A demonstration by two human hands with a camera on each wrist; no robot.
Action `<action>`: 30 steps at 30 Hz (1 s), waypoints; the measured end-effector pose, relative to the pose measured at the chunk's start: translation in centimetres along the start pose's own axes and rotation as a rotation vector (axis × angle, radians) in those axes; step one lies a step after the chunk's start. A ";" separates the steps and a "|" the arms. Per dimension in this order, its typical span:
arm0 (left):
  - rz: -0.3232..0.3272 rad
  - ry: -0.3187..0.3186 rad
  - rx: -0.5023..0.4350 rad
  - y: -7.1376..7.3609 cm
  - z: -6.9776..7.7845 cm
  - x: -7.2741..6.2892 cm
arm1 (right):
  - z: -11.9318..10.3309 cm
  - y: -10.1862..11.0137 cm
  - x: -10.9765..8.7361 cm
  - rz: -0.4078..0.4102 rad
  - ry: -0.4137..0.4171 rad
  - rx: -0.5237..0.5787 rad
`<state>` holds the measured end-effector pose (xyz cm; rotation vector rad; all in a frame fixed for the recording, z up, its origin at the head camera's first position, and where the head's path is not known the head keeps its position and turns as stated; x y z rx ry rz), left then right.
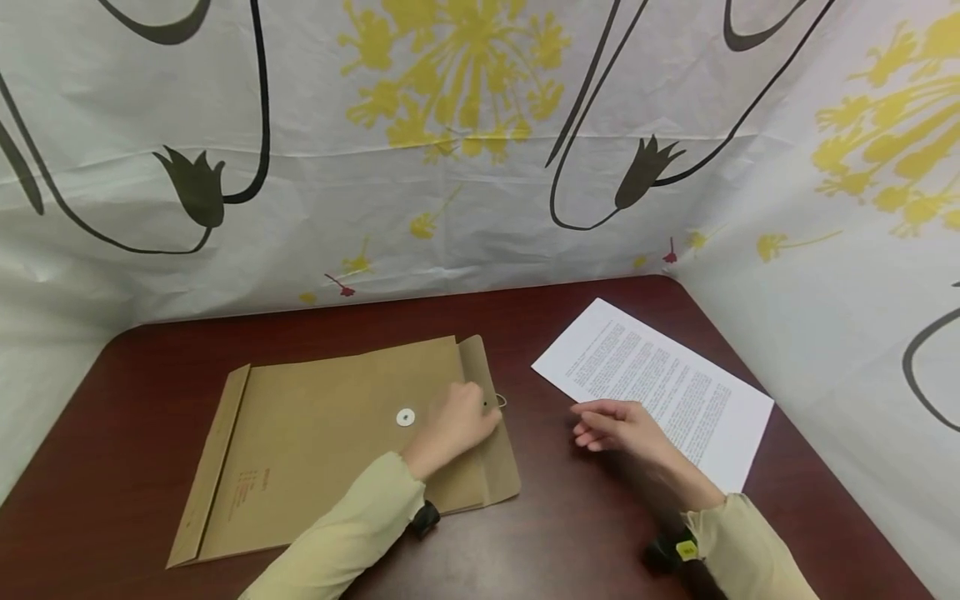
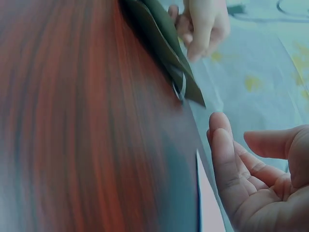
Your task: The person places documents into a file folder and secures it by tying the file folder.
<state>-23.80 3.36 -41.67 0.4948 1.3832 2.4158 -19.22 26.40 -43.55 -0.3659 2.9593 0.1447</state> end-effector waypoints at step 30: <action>-0.040 0.116 0.050 -3.8 3.5 8.2 | 1.1 16.3 -4.5 0.566 -0.105 -0.286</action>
Point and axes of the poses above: each hand's wrist, its own x-axis towards the middle knuckle, its own y-axis out of the back of the hand, z = x × y, the point moved 4 cm from there along x, towards the middle knuckle, and after that the axes turned 1 degree about -y, right-handed, at the moved point
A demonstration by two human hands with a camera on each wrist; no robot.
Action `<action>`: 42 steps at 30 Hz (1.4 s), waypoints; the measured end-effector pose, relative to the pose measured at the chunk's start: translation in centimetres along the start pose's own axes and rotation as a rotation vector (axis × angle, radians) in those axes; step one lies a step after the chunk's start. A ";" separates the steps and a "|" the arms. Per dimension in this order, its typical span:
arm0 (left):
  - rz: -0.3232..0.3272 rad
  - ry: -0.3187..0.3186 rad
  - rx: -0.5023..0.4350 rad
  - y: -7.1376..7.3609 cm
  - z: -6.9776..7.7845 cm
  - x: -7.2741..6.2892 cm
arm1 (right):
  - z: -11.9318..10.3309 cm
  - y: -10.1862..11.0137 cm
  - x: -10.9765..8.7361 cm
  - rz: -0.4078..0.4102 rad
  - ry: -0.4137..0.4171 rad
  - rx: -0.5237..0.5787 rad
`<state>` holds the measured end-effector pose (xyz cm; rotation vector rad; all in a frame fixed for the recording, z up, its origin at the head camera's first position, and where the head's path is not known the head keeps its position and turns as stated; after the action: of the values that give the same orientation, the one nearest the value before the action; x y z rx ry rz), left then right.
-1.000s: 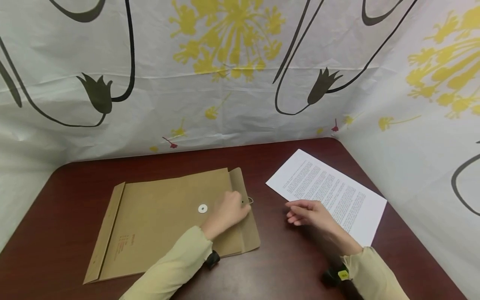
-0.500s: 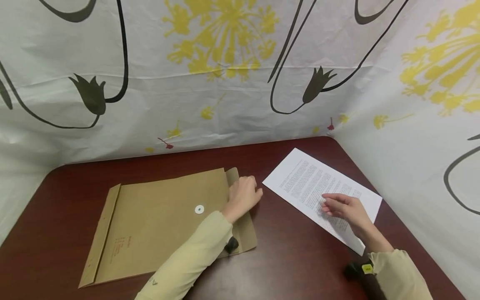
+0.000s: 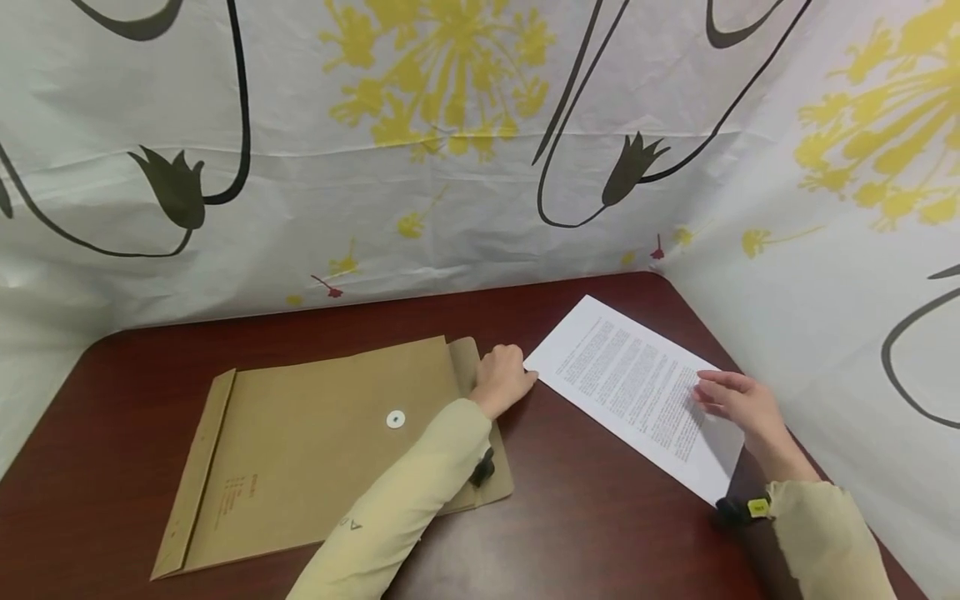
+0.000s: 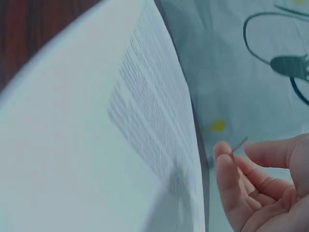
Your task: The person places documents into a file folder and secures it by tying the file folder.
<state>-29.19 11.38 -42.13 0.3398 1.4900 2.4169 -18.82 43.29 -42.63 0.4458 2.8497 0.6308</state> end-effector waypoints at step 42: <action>-0.001 0.214 -0.011 -1.6 0.4 1.2 | 0.7 3.7 3.1 -0.036 0.064 -0.802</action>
<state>-29.98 12.78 -43.33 0.0793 1.5601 2.5262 -20.63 47.79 -41.99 0.2279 2.3584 1.6769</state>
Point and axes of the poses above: each hand's wrist, its own x-axis towards the middle knuckle, its own y-axis out of the back of the hand, z = x × y, the point moved 4 cm from there along x, towards the middle knuckle, and after that the axes turned 1 degree about -y, right-handed, at the moved point
